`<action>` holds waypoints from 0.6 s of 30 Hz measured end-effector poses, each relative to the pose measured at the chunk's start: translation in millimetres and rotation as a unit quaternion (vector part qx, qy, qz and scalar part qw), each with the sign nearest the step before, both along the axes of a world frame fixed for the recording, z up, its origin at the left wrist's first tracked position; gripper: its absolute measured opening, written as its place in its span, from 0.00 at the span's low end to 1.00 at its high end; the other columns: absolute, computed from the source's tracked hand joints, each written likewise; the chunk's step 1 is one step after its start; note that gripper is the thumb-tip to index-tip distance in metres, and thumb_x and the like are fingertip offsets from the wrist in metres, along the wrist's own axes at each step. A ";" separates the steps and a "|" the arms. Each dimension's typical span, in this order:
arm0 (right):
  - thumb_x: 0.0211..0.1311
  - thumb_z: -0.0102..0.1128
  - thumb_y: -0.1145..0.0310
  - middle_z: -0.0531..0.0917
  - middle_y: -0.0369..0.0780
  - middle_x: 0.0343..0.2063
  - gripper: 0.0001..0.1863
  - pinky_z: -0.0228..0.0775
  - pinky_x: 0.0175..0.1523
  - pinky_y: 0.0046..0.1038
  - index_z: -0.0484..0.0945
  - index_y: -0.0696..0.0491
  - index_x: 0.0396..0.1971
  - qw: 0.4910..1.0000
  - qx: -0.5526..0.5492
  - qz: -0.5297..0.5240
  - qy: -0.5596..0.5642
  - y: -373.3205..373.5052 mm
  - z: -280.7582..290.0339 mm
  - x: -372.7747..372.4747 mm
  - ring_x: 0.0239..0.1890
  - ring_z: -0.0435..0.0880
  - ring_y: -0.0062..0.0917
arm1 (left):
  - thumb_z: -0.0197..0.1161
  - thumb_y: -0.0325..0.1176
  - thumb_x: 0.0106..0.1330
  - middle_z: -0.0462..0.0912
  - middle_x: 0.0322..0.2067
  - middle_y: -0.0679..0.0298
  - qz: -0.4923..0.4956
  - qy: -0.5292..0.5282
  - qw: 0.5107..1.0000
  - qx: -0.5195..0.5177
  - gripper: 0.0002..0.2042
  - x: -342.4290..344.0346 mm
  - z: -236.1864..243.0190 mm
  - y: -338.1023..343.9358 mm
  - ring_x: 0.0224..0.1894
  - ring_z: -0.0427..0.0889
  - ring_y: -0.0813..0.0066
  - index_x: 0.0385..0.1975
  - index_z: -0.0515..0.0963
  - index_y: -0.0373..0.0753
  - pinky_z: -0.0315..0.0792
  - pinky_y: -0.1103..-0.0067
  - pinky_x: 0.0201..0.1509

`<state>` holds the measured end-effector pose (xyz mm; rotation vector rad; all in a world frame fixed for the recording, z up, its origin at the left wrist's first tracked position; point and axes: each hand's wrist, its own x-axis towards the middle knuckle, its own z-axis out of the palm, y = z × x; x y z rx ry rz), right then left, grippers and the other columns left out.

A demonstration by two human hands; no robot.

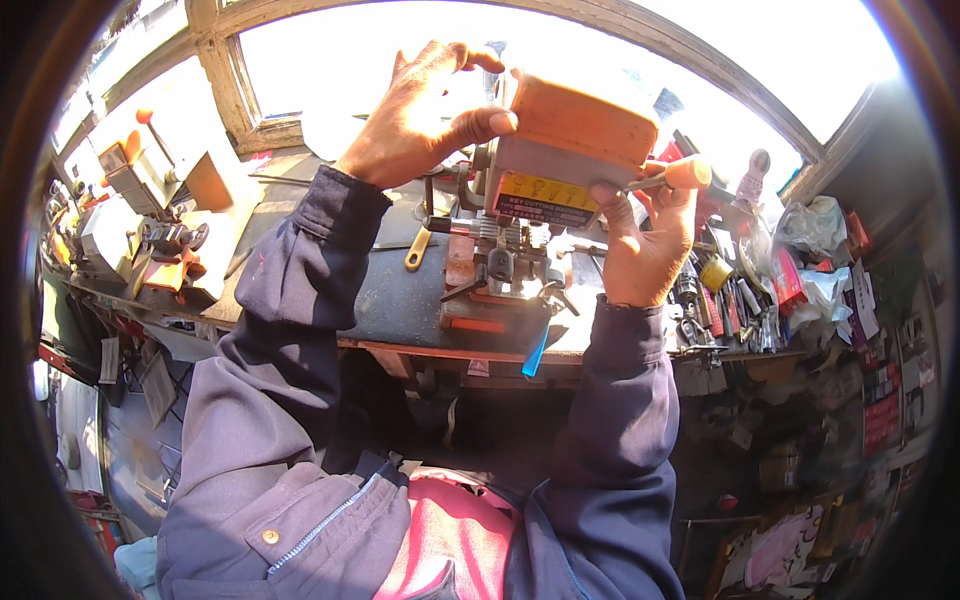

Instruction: The person operates a key-cutting machine to duplicate a key, then uses a metal file to smooth the edges of the cut key. They handle the key and file by hand, adjusting the key in the machine and filing the blade.

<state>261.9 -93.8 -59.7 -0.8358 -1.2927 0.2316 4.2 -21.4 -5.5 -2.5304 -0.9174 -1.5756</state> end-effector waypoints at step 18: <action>0.58 0.80 0.71 0.85 0.39 0.47 0.34 0.74 0.61 0.33 0.71 0.58 0.62 1.000 0.004 -0.005 -0.023 -5.6 3.3 -3.9 0.52 0.82 0.25 | 0.61 0.79 0.58 0.75 0.54 0.51 0.000 0.019 0.999 -0.030 0.47 -1.5 2.3 -5.2 0.63 0.69 0.53 0.57 0.77 0.37 0.69 0.58 0.65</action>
